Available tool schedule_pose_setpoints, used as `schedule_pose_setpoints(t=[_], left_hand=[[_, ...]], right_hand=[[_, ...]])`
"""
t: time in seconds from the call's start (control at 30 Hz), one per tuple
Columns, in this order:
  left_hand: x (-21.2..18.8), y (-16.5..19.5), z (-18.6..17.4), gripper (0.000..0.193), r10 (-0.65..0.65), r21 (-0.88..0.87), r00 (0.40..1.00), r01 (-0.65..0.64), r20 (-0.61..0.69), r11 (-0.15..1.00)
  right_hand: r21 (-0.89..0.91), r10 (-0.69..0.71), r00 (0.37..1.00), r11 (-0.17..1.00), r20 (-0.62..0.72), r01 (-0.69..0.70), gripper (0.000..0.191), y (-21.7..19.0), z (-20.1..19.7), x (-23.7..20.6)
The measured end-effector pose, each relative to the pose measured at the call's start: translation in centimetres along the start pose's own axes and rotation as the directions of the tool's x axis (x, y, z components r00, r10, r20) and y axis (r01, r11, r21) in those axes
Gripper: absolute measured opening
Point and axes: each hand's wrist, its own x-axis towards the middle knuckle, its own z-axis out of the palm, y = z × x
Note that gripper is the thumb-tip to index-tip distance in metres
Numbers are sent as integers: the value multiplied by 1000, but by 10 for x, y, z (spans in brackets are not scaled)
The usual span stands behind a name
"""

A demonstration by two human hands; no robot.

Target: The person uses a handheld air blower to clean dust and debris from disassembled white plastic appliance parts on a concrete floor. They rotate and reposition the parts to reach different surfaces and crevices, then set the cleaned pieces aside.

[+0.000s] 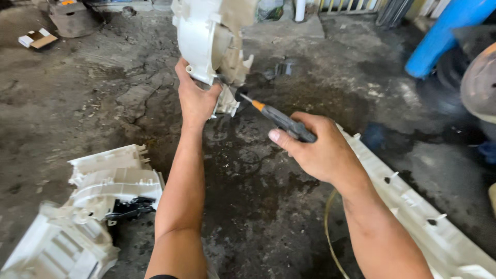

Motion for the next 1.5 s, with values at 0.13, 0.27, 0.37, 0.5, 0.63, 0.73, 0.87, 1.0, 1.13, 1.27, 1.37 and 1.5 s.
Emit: schedule_pose_setpoints(t=[0.13,0.27,0.37,0.5,0.63,0.73,0.87,1.0,1.13,1.27,1.37,1.5], left_hand=[[0,16,-15,117,319,198,947,-307,-31,931],[-4,26,-11,95,294,323,953,-299,65,898],[-12,28,3,83,186,375,970,-233,158,897],[-12,28,14,90,299,514,950,-304,95,802],[-7,32,11,89,317,531,947,-238,-60,813],[-11,38,15,92,350,441,935,-287,-66,850],[-18,50,35,89,265,395,964,-230,-35,889],[-20,58,58,87,357,366,932,-312,-61,877],[-22,59,63,89,324,377,945,-284,-47,881],[-22,59,67,93,309,379,951,-277,-26,883],[-21,60,68,97,354,369,935,-322,-21,872],[-22,61,67,97,386,353,922,-349,-39,868]], right_hand=[[28,22,999,999,32,-23,35,6,1,6],[82,-94,995,992,17,92,33,14,-6,7],[-18,-72,996,997,46,73,32,21,-17,4],[-83,1,999,997,32,2,29,32,-51,-14],[-35,71,954,996,-292,-85,31,34,-86,-39],[82,-134,898,979,-420,185,35,29,-97,-47],[-12,-70,919,997,-389,71,24,8,-110,-36],[-224,-1,938,971,-346,-81,25,-34,-135,-2],[-408,53,950,894,-309,-183,36,-75,-135,9],[-501,188,949,814,-251,-294,34,-105,-116,8],[-593,234,952,745,-197,-306,37,-118,-101,5],[-681,279,937,645,-211,-346,39,-126,-89,-2]])
